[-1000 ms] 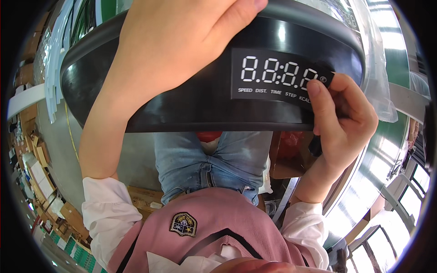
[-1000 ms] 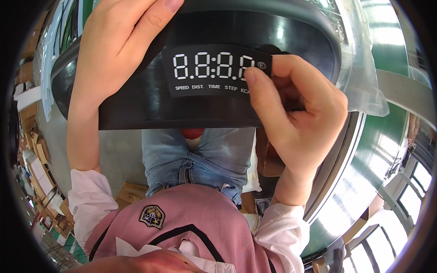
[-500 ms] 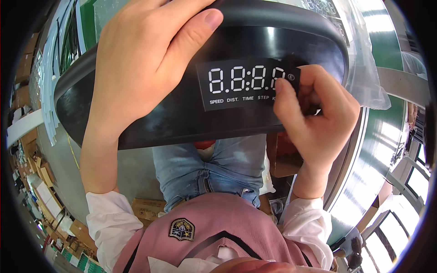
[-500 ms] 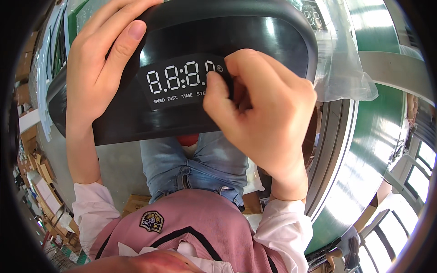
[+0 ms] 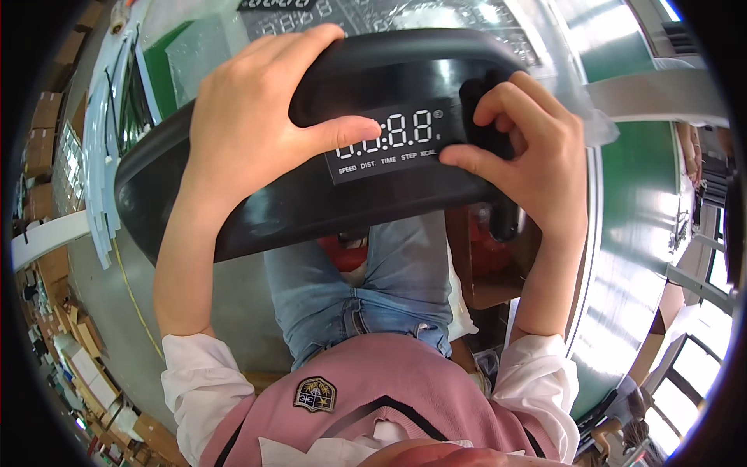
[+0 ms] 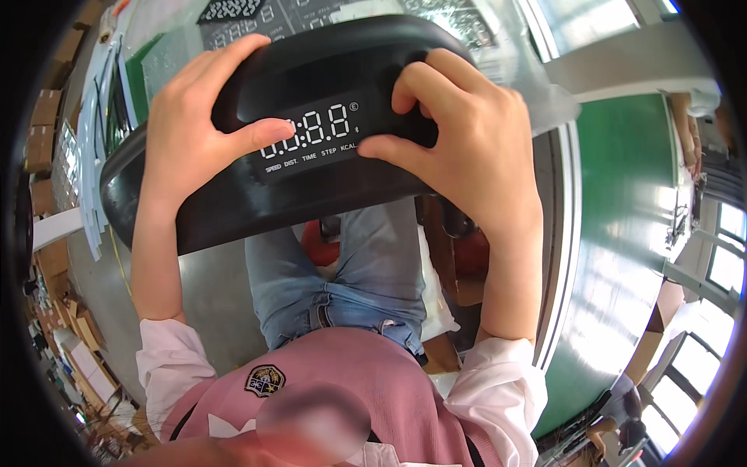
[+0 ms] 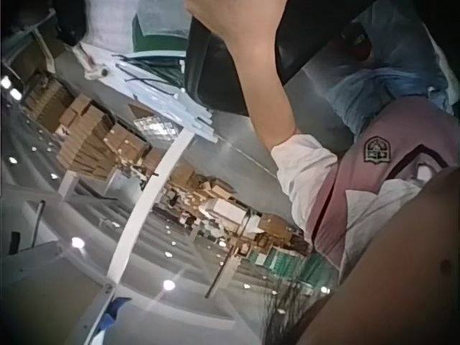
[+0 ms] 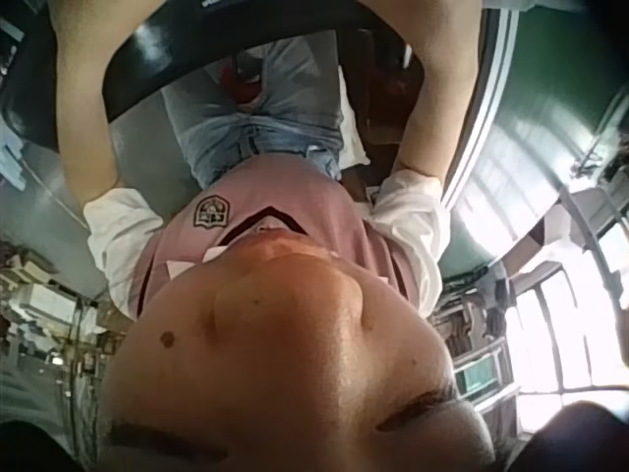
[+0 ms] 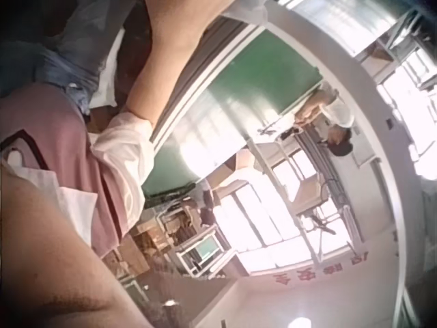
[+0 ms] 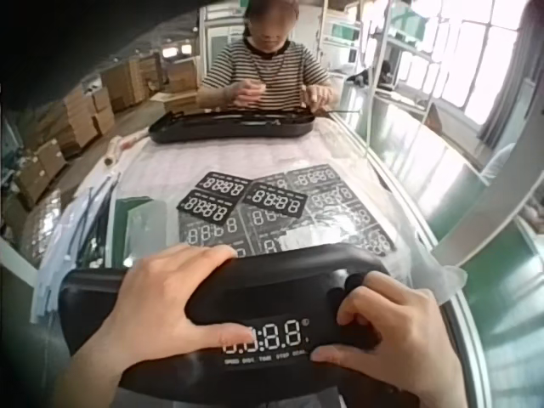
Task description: Assembling digital display panels onto plastic housings on an assembly line.
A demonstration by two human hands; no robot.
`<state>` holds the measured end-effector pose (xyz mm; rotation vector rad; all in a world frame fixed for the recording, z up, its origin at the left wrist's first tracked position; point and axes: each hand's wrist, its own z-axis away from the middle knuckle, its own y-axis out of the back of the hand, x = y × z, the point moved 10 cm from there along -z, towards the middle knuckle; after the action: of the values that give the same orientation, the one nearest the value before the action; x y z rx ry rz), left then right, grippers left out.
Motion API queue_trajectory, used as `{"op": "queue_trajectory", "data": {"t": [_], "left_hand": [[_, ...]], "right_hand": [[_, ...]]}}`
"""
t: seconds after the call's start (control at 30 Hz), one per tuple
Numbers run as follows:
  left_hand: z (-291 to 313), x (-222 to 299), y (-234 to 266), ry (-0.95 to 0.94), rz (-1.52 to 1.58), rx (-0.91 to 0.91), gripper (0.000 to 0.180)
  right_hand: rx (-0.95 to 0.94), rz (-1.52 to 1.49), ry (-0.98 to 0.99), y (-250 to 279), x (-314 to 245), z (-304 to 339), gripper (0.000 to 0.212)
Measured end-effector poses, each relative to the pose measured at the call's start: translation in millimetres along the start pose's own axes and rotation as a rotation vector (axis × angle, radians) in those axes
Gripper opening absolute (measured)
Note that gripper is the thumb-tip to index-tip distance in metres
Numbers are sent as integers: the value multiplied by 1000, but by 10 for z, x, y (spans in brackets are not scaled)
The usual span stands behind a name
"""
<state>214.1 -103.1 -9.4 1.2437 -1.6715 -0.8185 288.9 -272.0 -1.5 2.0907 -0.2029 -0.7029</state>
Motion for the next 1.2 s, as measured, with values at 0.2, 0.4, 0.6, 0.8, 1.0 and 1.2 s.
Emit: {"op": "queue_trajectory", "data": {"t": [0.2, 0.4, 0.6, 0.8, 1.0, 1.2], "left_hand": [[82, 104, 190, -78, -5, 167, 70], [550, 524, 897, -118, -24, 362, 71], [1230, 1361, 1700, -367, 69, 441, 63], [1396, 1156, 2110, -361, 498, 705, 27], [935, 1059, 1442, -269, 759, 481, 12], [1045, 1047, 1063, -216, 684, 374, 9]], "right_hand": [[373, 42, 61, 446, 187, 45, 46], [34, -321, -161, 496, -102, 141, 80], [333, -63, 78, 2007, -908, 1440, 87], [984, -209, -149, 4134, -628, 3785, 87], [844, 588, -467, 4931, -1561, 3998, 75], [325, 1279, -382, 3247, -525, 2564, 53]]}}
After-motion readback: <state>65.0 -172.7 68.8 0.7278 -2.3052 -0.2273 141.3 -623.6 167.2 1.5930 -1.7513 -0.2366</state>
